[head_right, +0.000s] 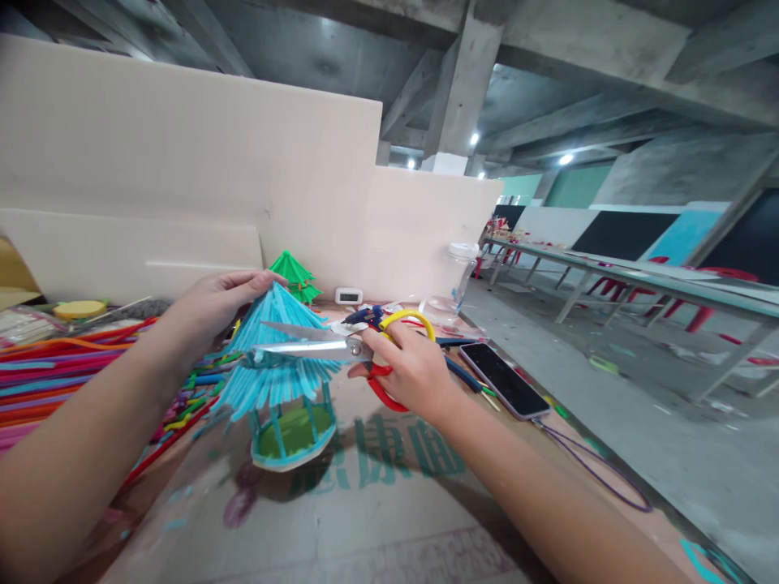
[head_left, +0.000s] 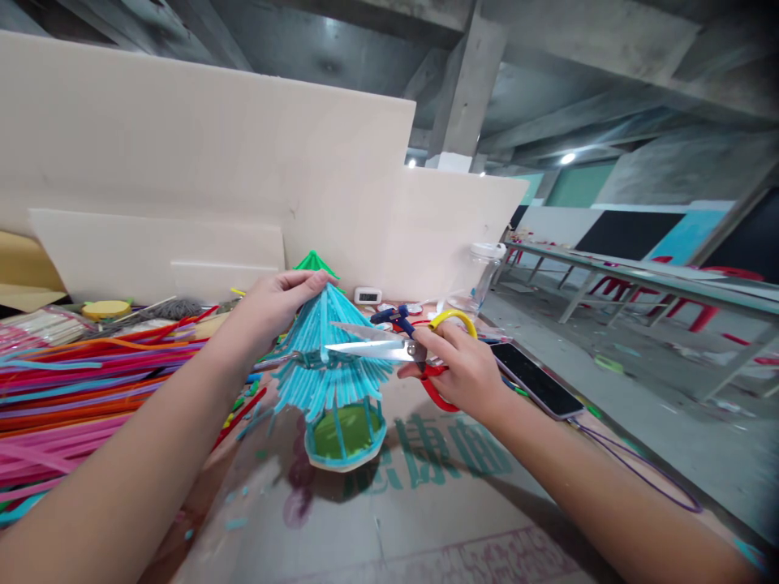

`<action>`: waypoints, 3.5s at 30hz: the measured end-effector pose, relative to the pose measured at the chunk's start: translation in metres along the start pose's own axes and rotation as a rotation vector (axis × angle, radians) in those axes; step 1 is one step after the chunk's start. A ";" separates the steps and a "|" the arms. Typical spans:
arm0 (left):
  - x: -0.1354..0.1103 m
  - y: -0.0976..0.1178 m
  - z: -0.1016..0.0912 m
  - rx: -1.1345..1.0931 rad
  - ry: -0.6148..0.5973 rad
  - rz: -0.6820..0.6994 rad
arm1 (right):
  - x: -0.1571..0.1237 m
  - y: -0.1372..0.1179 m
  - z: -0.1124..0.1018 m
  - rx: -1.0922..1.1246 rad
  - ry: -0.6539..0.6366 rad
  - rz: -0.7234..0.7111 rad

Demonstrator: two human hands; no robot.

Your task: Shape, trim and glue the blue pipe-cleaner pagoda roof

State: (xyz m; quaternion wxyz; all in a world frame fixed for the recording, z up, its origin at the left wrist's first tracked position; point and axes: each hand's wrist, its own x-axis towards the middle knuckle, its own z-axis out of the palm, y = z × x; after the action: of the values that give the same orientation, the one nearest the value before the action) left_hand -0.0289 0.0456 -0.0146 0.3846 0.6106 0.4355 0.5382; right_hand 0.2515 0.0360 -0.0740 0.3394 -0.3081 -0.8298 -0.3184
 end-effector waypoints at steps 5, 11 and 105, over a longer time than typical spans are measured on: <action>0.002 -0.002 -0.002 0.083 0.028 0.051 | 0.002 0.000 0.003 0.106 -0.005 0.092; 0.001 0.003 -0.003 0.450 0.192 0.195 | 0.006 0.010 0.006 0.275 0.017 0.229; -0.016 0.006 0.030 0.402 0.002 0.276 | 0.014 -0.031 -0.009 0.317 -0.030 0.007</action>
State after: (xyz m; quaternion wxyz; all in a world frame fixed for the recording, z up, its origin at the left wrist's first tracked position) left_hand 0.0007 0.0289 -0.0179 0.1776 0.7280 0.4468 0.4888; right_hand 0.2243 0.0146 -0.0677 0.3724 -0.2583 -0.8736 -0.1775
